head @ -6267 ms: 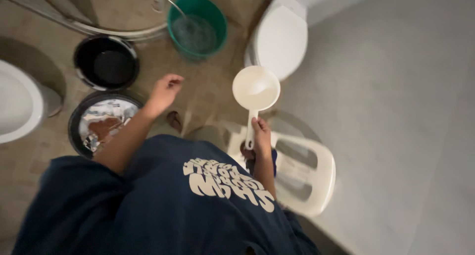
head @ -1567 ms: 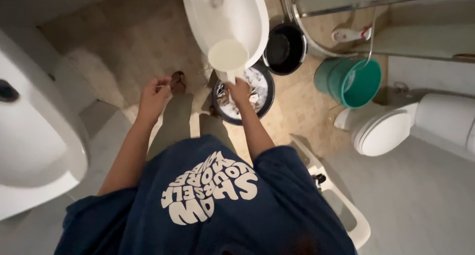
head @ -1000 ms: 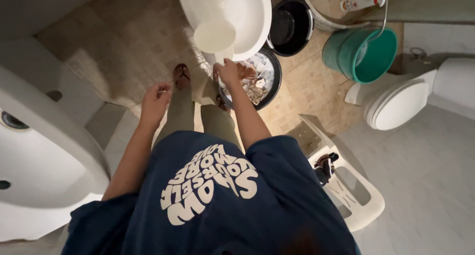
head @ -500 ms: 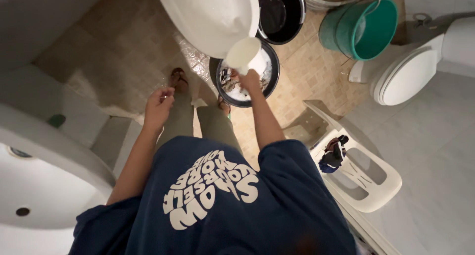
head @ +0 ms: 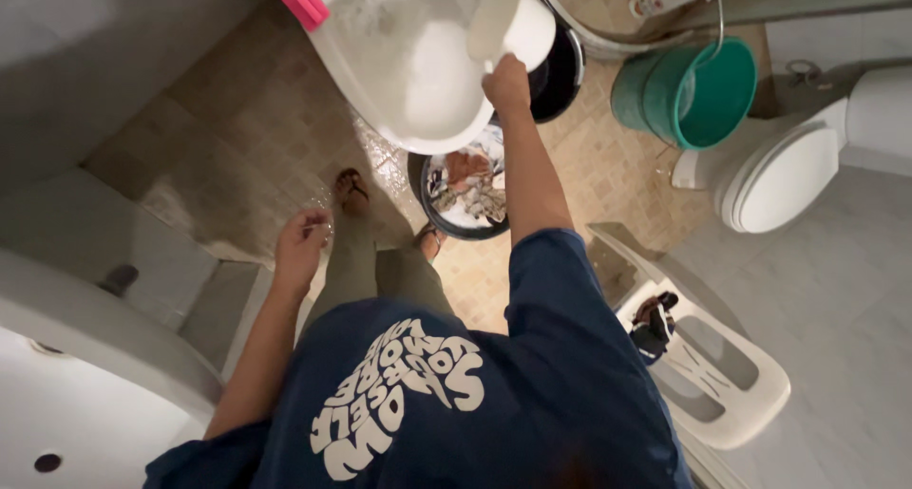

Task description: The person scrubs a white bathroom sink with a pink brush, then rinses the sink using a white ladle to scoop water from a green bucket. The person repeatedly pours water into the sink and rinses the basin and drain area.

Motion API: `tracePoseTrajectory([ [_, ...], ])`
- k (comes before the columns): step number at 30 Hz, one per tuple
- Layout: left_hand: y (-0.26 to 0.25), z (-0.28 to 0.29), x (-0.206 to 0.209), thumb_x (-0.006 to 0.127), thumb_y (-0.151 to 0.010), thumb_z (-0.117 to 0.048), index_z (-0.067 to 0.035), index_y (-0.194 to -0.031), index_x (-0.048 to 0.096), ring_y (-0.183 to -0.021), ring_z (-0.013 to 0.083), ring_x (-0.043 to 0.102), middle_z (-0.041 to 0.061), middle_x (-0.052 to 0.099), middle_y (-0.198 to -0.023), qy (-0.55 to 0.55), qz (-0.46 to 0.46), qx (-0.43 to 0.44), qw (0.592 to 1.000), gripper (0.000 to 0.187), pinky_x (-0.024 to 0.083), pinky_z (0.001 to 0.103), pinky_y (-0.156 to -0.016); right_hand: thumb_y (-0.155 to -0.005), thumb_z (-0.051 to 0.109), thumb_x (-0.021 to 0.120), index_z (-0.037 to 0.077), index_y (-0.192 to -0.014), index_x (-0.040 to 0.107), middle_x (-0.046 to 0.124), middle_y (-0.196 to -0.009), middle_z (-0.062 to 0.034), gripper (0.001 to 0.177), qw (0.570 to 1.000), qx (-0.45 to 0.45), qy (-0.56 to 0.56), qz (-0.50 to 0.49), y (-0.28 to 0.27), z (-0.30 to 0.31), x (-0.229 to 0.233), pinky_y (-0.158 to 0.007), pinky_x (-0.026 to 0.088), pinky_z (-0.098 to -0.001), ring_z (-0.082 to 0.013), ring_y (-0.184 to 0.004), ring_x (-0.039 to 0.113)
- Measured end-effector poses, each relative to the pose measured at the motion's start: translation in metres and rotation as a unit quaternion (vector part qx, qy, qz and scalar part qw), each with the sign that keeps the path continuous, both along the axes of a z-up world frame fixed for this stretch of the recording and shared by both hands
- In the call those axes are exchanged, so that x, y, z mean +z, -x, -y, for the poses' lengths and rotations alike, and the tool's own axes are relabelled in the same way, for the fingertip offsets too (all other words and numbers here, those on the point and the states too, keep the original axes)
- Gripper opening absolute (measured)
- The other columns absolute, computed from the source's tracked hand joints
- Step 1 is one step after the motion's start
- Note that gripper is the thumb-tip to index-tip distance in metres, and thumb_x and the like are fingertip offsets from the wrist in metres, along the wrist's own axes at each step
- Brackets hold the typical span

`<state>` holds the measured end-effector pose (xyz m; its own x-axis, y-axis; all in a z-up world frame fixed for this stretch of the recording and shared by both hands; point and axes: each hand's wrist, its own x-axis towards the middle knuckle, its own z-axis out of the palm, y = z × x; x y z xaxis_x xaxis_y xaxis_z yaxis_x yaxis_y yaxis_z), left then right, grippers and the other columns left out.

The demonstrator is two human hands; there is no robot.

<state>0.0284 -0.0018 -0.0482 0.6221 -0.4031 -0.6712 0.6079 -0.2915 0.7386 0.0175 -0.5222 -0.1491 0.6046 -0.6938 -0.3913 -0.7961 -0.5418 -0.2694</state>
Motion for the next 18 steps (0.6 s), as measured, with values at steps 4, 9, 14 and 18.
tracePoseTrajectory([
  [4, -0.001, 0.003, -0.006, 0.064, -0.093, -0.008, -0.002, -0.123, 0.067, -0.093, 0.013, 0.063, 0.005, 0.067, -0.11, -0.003, -0.009, 0.001, 1.0, 0.03, 0.053, 0.026, -0.079, -0.082, 0.015, 0.07, -0.005, -0.107, 0.061, 0.068, -0.11, -0.0312, 0.034, 1.0, 0.026, 0.0, 0.009, -0.062, -0.009, 0.014, -0.089, 0.056, -0.0477, -0.0462, -0.107, 0.066],
  [9, -0.012, 0.011, -0.002, 0.063, -0.094, -0.011, -0.002, -0.124, 0.066, -0.093, 0.0135, 0.063, 0.005, 0.069, -0.112, -0.033, 0.022, -0.018, 0.999, 0.031, 0.053, 0.027, -0.08, -0.081, 0.014, 0.071, -0.008, -0.105, 0.058, 0.07, -0.095, -0.0297, 0.035, 0.994, 0.039, -0.037, 0.092, -0.114, -0.036, 0.056, -0.071, 0.06, -0.0445, -0.0415, -0.083, 0.071],
  [14, -0.041, 0.04, 0.002, 0.061, -0.097, -0.013, -0.001, -0.124, 0.066, -0.09, 0.0131, 0.063, 0.007, 0.07, -0.108, -0.024, 0.037, -0.049, 0.998, 0.03, 0.053, 0.027, -0.079, -0.084, 0.008, 0.065, -0.008, -0.106, 0.057, 0.073, -0.078, -0.0232, 0.029, 0.973, -0.033, -0.159, 0.165, -0.106, -0.056, 0.106, -0.045, 0.06, -0.0395, -0.0252, -0.05, 0.071],
  [18, -0.072, 0.095, -0.028, 0.06, -0.098, -0.012, -0.003, -0.123, 0.067, -0.078, 0.0142, 0.057, 0.009, 0.064, -0.093, -0.011, -0.032, -0.048, 0.998, 0.028, 0.045, 0.03, -0.065, -0.087, 0.012, 0.07, -0.005, -0.111, 0.061, 0.074, -0.085, -0.026, 0.031, 0.974, 0.044, -0.098, 0.201, -0.056, -0.064, 0.143, -0.064, 0.06, -0.045, -0.0365, -0.07, 0.074],
])
